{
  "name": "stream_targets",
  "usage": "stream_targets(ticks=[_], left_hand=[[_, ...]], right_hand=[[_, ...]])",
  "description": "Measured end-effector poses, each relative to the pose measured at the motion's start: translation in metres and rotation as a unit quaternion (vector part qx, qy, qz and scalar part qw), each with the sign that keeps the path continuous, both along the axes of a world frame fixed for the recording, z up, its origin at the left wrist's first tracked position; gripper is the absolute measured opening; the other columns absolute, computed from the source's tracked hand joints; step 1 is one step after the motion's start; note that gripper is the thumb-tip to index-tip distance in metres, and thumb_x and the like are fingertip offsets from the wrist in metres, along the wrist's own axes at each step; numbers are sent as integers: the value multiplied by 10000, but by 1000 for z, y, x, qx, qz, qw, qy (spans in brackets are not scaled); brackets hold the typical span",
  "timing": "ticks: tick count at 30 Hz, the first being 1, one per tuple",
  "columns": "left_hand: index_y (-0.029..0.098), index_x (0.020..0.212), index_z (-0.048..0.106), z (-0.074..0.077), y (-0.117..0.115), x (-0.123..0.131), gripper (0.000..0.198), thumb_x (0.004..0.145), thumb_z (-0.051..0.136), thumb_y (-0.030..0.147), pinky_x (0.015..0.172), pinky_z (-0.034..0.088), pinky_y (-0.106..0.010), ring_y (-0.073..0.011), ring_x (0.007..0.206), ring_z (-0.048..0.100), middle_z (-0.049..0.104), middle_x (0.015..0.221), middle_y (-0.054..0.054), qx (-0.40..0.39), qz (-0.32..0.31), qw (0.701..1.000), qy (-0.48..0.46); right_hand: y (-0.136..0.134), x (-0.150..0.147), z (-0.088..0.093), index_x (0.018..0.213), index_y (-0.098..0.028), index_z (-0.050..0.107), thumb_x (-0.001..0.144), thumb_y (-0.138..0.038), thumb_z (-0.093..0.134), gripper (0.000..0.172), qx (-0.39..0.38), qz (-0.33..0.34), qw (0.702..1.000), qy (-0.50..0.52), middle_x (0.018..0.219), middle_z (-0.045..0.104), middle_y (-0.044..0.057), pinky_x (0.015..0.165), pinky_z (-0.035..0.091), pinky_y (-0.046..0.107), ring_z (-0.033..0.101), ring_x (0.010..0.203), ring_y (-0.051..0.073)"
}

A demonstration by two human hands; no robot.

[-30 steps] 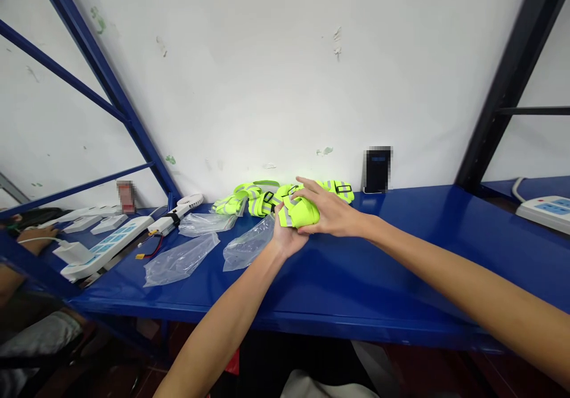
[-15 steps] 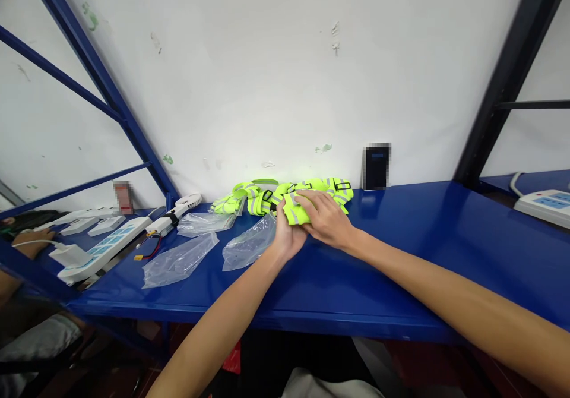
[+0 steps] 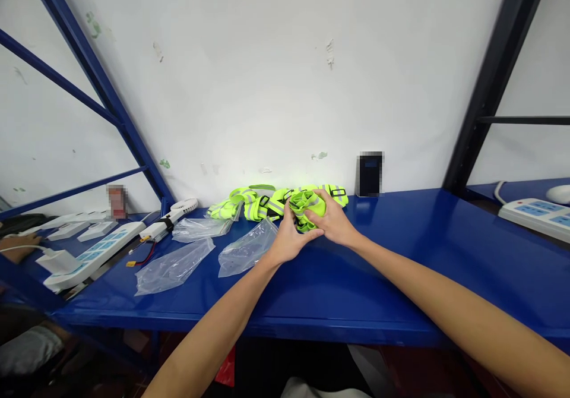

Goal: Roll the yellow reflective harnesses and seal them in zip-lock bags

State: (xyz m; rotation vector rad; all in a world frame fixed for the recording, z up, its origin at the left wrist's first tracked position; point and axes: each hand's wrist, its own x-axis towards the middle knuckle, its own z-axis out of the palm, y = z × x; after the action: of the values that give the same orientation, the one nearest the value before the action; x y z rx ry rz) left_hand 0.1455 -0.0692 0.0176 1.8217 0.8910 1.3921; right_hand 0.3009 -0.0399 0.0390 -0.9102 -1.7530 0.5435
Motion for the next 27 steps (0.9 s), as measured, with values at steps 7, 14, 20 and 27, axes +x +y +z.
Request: stream_targets(ticks=[7,14,20,27], left_hand=[[231,1478,207,-11,7,-5,789,837,646,365,981,464,-440,-270,1114,617,605,1289,-115,26,54,998,32],[236,1451,289,-5,8,0,781,813,677,463,1010,465,-419,-262,1174,586,584,1319,-121,-10,-11,993,-119],[224,1379,404,2,6,0,783,723,781,424,1000,474,-397,-264,1184,577,609,1273,-121,-71,-69,969,-228],[244,1300,449,-1,4,10,742,680,809,437,912,524,-422,-280,1130,604,577,1309,-111,-145,-97,942,-286]], right_hand=[[-15,-17,0,1283,-254,511,807,-454,609,525,-157,48,973,163,1234,643,56,993,474,452,574,1177,294],[-23,4,18,1367,-273,498,854,-354,460,521,-275,243,901,229,1343,597,39,1046,441,475,538,1256,281],[-13,13,10,1393,-290,474,759,-367,728,687,-235,225,930,169,1430,521,48,1137,326,434,414,1366,266],[-20,-5,1,1352,-317,486,745,-486,728,675,-217,155,936,231,1436,507,43,1061,423,409,468,1321,274]])
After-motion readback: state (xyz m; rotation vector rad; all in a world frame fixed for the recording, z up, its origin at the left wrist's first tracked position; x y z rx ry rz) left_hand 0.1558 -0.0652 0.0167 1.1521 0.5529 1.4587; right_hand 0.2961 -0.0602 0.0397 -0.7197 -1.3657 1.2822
